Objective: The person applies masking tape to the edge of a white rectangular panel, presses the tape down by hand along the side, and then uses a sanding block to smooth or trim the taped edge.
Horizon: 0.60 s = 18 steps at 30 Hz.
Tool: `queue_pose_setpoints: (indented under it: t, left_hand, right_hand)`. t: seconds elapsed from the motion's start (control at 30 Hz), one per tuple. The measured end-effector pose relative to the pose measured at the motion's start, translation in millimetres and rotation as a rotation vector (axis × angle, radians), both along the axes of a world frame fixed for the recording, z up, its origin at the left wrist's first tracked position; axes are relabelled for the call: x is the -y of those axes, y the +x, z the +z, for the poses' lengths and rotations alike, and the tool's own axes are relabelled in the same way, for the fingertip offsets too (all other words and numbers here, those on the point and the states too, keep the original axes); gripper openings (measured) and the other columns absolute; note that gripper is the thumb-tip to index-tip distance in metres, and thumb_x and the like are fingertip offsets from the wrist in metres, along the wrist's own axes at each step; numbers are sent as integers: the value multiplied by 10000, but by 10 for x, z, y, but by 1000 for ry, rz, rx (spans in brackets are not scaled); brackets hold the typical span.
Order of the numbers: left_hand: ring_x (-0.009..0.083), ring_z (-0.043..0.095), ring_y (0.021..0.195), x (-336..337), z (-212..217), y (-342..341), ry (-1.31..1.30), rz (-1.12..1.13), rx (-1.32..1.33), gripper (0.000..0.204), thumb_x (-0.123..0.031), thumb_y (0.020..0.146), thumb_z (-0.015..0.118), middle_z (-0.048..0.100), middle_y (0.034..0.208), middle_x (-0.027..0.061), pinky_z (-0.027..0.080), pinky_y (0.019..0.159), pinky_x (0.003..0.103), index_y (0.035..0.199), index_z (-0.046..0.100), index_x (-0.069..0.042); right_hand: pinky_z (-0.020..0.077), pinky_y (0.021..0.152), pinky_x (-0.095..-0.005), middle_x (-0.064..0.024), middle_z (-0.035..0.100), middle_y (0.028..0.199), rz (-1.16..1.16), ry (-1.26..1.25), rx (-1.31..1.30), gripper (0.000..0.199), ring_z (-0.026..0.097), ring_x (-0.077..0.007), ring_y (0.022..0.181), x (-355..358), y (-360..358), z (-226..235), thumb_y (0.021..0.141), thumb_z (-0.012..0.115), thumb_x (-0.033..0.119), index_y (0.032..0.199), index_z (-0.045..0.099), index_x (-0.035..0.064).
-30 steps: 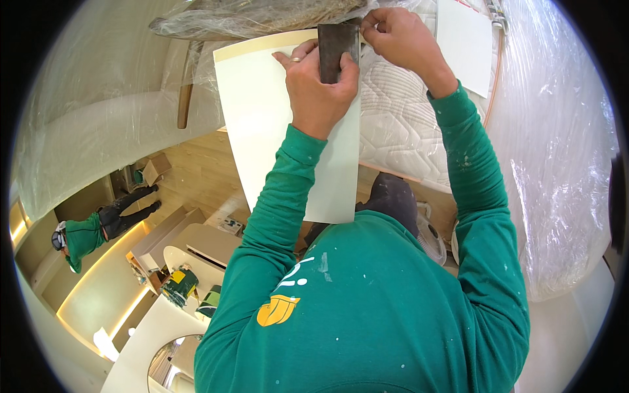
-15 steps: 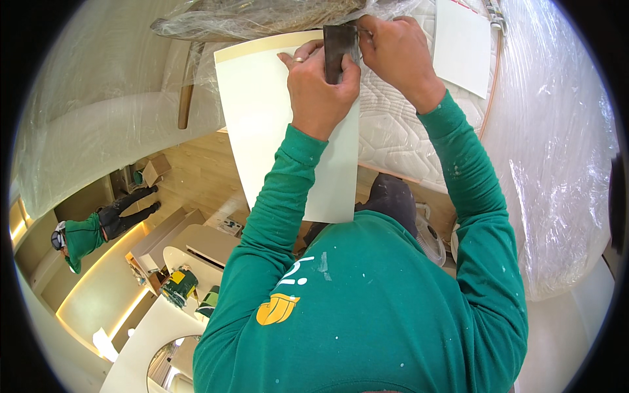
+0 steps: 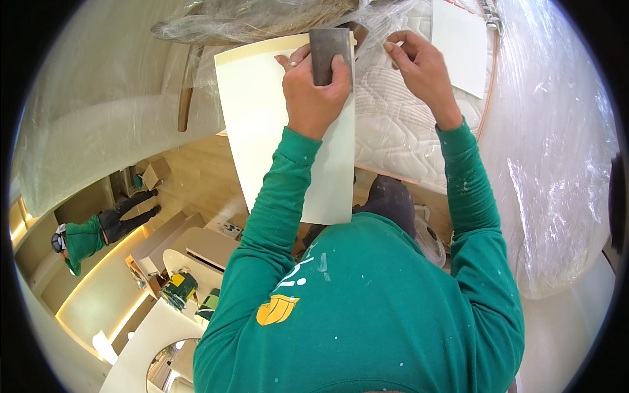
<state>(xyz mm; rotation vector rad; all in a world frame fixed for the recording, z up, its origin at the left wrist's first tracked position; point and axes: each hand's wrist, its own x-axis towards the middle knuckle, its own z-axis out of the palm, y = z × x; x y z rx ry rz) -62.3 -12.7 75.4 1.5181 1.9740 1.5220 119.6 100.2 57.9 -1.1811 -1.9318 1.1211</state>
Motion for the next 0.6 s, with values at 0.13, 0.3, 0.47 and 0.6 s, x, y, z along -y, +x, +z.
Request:
queue_pose_setpoints:
  t: [0.13,0.3,0.47,0.6]
  left_hand:
    - [358,704,800,42,-4,27,1,25,129,137,-122,886,697,733,811,133,148,1244,640,867,742,6]
    - [207,734,796,59,-75,-8,11,22,36,193,-122,918,744,785,851,121,459,1081,387,967,714,62]
    - [291,721,818,21,-17,12,37,14,-70,170,-144,898,731,771,853,122,294,1182,528,957,742,16]
    - [370,697,911,-2,9,30,15,7,-3,160,-155,866,718,751,863,129,137,1218,710,931,778,-23]
  right_hand:
    - [510,605,-260,-2,642,711,83,-338,-156,336,569,-63,660,151,-78,-46,1022,704,252,1282,662,44]
    - [485,550,-251,-19,643,722,125,-475,-348,377,584,-74,628,199,-190,-63,1007,719,266,1309,660,48]
    - [478,545,-306,-59,654,693,50,-342,-167,411,613,-139,590,175,-283,93,926,757,393,1165,756,58]
    - [502,598,-374,-96,641,663,4,-116,22,441,622,-222,585,75,-377,116,887,735,459,1069,791,61]
